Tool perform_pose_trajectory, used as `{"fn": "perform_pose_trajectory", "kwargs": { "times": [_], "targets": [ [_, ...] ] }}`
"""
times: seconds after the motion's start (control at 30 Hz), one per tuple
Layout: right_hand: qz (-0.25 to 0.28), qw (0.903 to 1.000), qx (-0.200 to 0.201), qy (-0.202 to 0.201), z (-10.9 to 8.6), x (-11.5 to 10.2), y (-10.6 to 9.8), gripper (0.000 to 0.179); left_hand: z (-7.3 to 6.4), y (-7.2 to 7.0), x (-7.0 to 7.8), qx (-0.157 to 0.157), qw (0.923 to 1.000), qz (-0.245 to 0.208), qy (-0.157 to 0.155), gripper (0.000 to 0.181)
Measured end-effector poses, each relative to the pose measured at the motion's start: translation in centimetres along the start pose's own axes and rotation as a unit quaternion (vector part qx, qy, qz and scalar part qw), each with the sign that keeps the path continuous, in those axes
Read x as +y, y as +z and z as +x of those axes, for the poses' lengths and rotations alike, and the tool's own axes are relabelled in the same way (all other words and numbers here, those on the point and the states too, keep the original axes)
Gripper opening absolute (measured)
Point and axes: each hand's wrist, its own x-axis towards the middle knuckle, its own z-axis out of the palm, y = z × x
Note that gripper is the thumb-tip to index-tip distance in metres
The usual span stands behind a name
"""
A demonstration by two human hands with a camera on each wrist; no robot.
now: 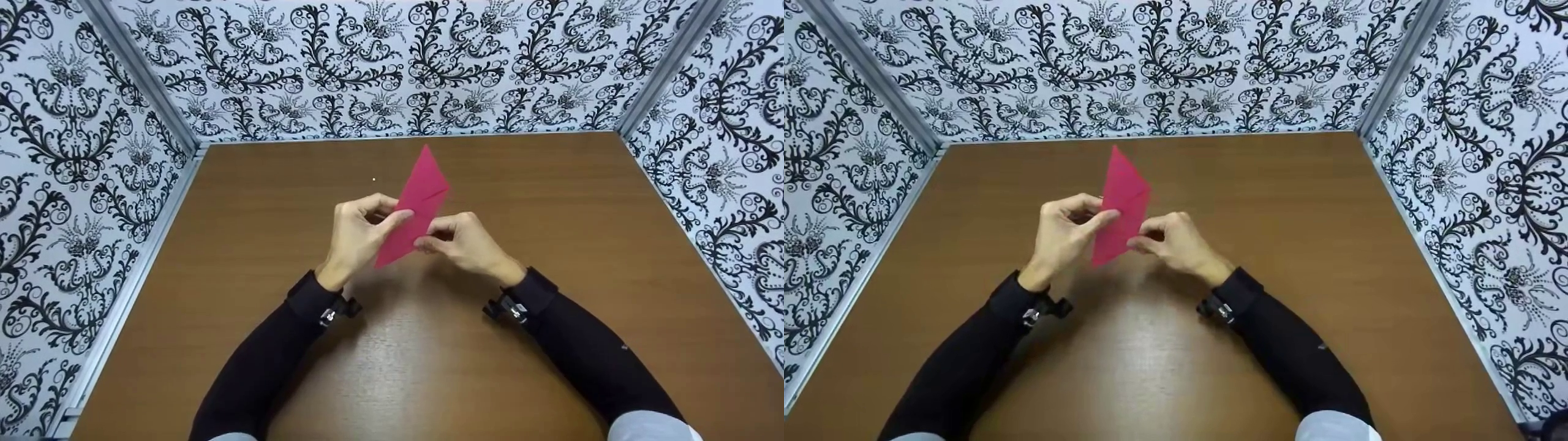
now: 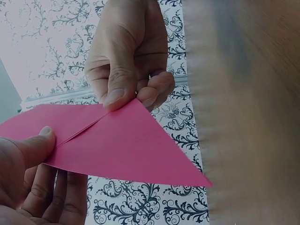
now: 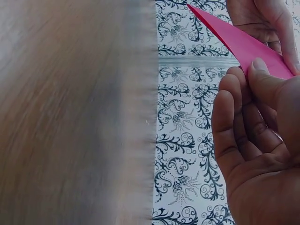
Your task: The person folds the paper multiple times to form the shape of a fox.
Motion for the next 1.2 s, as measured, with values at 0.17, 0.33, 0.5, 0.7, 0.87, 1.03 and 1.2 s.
{"fn": "perform_pose_trajectory", "kwargs": {
  "times": [0.17, 0.33, 0.5, 0.7, 0.87, 1.03, 1.2],
  "targets": [
    [-0.018, 0.9998, 0.002, -0.005, 0.1, -0.1, -0.4, 0.009, 0.0, -0.1, 0.1, 0.003, 1.0, 0.008, -0.002, 0.014],
    [-0.022, 0.9997, 0.012, -0.002, 0.1, -0.3, -1.1, 0.01, 0.2, -0.2, 0.2, 0.002, 0.9997, 0.022, 0.007, 0.016],
    [-0.006, 0.9996, 0.027, 0.003, 0.1, -0.5, -1.8, 0.009, 0.3, -0.4, 0.2, 0.0, 0.9991, 0.042, 0.012, 0.017],
    [0.019, 0.9984, 0.053, -0.001, 0.3, -0.7, -2.8, 0.014, 0.4, -0.5, 0.2, -0.008, 0.9977, 0.066, 0.011, 0.018],
    [0.033, 0.9963, 0.079, 0.01, 0.2, -0.9, -3.3, 0.014, 0.5, -0.5, 0.0, -0.023, 0.996, 0.086, 0.008, 0.019],
    [0.049, 0.9925, 0.11, 0.022, 0.3, -0.9, -3.6, 0.017, 0.3, -0.5, -0.4, -0.045, 0.9917, 0.121, 0.006, 0.019],
    [0.068, 0.9881, 0.136, 0.025, 0.3, -1.0, -4.0, 0.02, 0.3, -0.6, -0.5, -0.075, 0.9854, 0.153, 0.001, 0.02]
  ]
}}
